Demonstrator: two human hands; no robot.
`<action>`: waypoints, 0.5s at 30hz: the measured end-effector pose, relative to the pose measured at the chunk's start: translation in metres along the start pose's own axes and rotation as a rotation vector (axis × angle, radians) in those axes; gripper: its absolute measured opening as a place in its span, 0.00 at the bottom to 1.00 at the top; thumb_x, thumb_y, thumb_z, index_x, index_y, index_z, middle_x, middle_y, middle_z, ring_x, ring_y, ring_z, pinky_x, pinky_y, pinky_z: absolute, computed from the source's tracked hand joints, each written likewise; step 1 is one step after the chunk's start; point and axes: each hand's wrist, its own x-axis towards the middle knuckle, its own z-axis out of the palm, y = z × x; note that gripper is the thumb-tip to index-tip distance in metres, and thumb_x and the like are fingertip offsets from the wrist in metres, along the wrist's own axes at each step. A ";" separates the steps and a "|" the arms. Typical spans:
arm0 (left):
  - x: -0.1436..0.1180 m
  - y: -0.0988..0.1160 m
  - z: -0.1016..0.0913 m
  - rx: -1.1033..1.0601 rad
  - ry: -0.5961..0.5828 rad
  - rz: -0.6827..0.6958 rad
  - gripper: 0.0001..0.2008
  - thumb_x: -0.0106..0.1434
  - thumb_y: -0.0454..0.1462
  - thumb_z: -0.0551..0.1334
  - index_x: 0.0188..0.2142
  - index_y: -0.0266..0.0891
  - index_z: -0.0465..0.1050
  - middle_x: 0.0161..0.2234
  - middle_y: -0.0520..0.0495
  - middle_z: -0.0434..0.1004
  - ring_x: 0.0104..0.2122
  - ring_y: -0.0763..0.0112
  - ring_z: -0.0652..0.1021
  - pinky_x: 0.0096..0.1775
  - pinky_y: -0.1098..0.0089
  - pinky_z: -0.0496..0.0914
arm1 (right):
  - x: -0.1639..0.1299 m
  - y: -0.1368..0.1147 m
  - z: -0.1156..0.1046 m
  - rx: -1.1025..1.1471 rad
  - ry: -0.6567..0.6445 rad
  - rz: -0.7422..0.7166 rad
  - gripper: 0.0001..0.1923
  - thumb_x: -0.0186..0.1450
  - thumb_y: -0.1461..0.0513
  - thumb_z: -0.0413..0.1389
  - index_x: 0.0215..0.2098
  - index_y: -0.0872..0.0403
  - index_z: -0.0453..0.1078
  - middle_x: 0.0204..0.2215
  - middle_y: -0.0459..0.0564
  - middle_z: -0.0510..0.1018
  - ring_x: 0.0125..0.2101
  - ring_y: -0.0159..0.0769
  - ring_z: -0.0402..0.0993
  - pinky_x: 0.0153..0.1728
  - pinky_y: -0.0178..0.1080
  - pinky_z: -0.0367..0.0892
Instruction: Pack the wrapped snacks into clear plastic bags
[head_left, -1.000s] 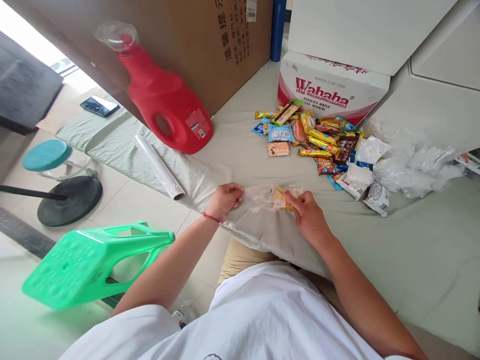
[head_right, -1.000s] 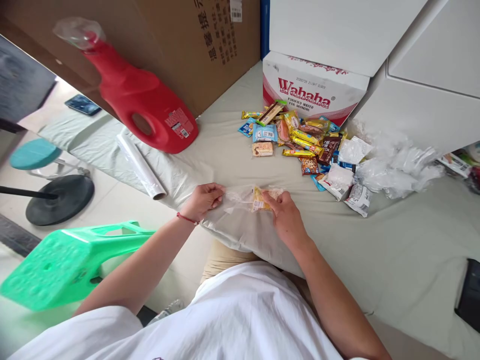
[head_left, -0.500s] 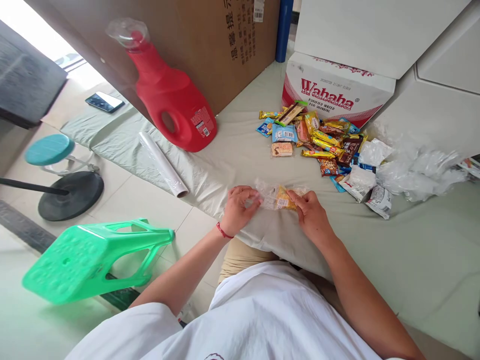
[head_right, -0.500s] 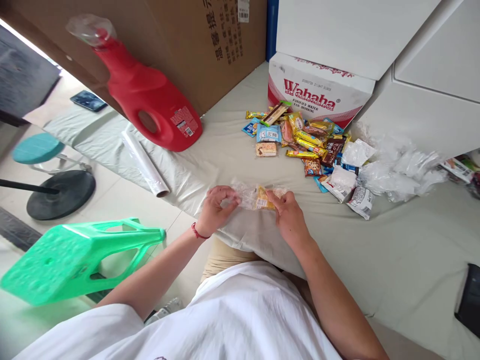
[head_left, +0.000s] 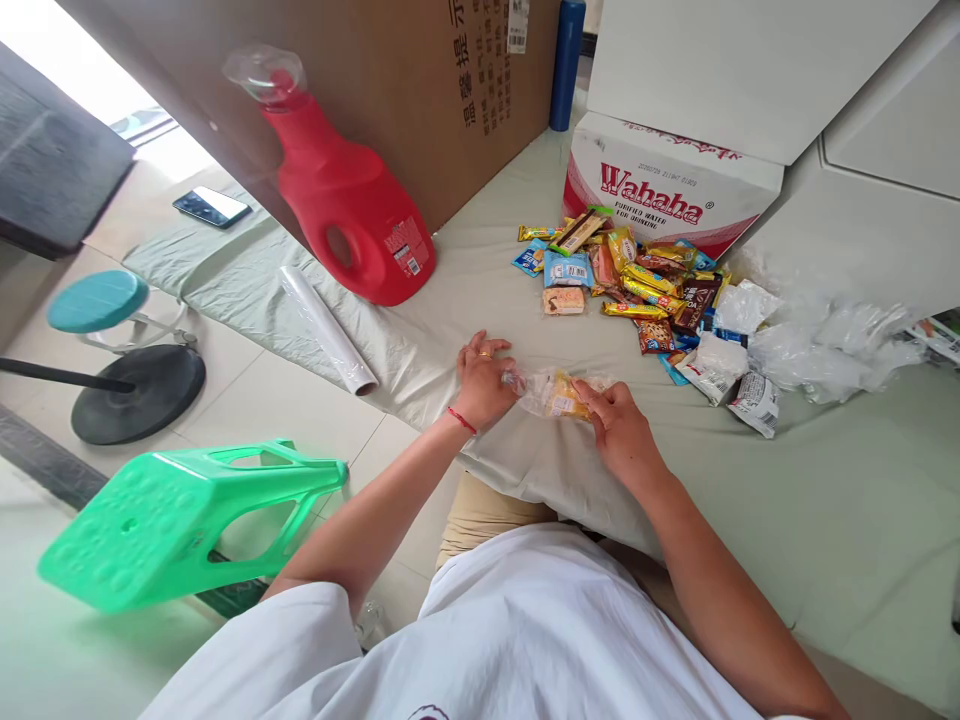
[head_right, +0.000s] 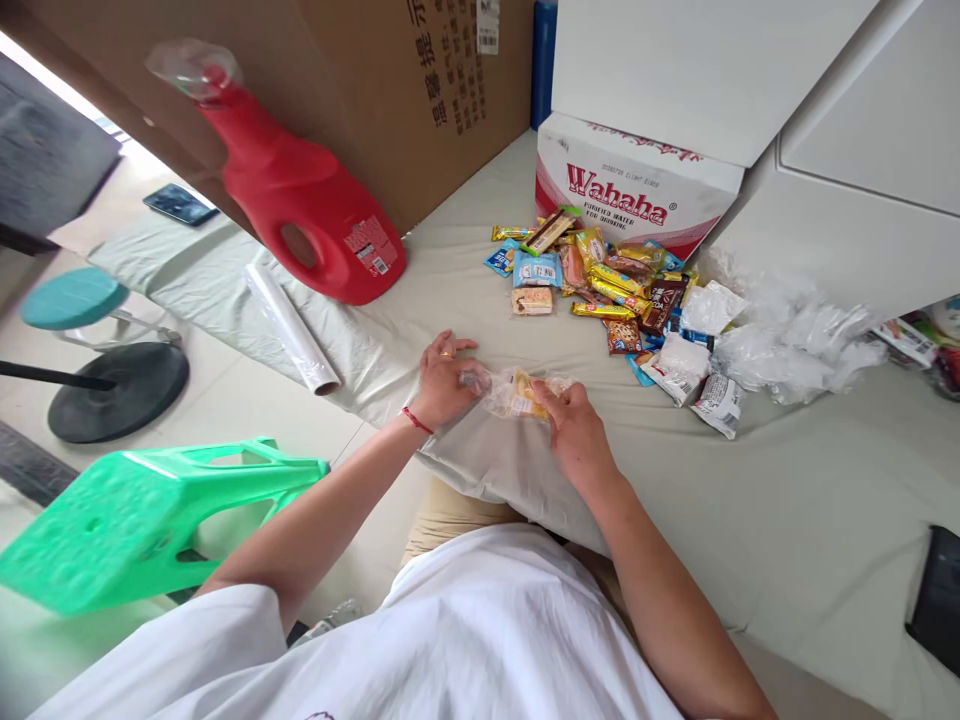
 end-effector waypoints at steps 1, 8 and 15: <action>0.003 -0.001 -0.003 -0.047 -0.033 0.009 0.03 0.53 0.35 0.66 0.30 0.41 0.75 0.52 0.39 0.77 0.63 0.45 0.68 0.64 0.46 0.59 | -0.001 0.000 0.001 -0.014 -0.002 -0.005 0.32 0.71 0.68 0.47 0.69 0.39 0.67 0.39 0.48 0.64 0.33 0.33 0.66 0.35 0.33 0.67; 0.001 0.007 -0.018 -0.530 -0.240 -0.369 0.09 0.47 0.33 0.63 0.25 0.43 0.62 0.21 0.54 0.70 0.24 0.68 0.74 0.29 0.70 0.64 | -0.005 -0.001 0.002 -0.098 -0.070 -0.074 0.39 0.65 0.73 0.45 0.68 0.36 0.67 0.40 0.49 0.65 0.33 0.34 0.61 0.33 0.31 0.62; 0.003 0.028 -0.027 -1.051 -0.245 -0.623 0.17 0.54 0.48 0.65 0.33 0.43 0.61 0.28 0.47 0.77 0.23 0.70 0.77 0.25 0.72 0.62 | -0.003 -0.006 0.001 -0.061 -0.059 -0.075 0.36 0.67 0.72 0.46 0.67 0.38 0.70 0.39 0.50 0.65 0.32 0.35 0.60 0.35 0.33 0.64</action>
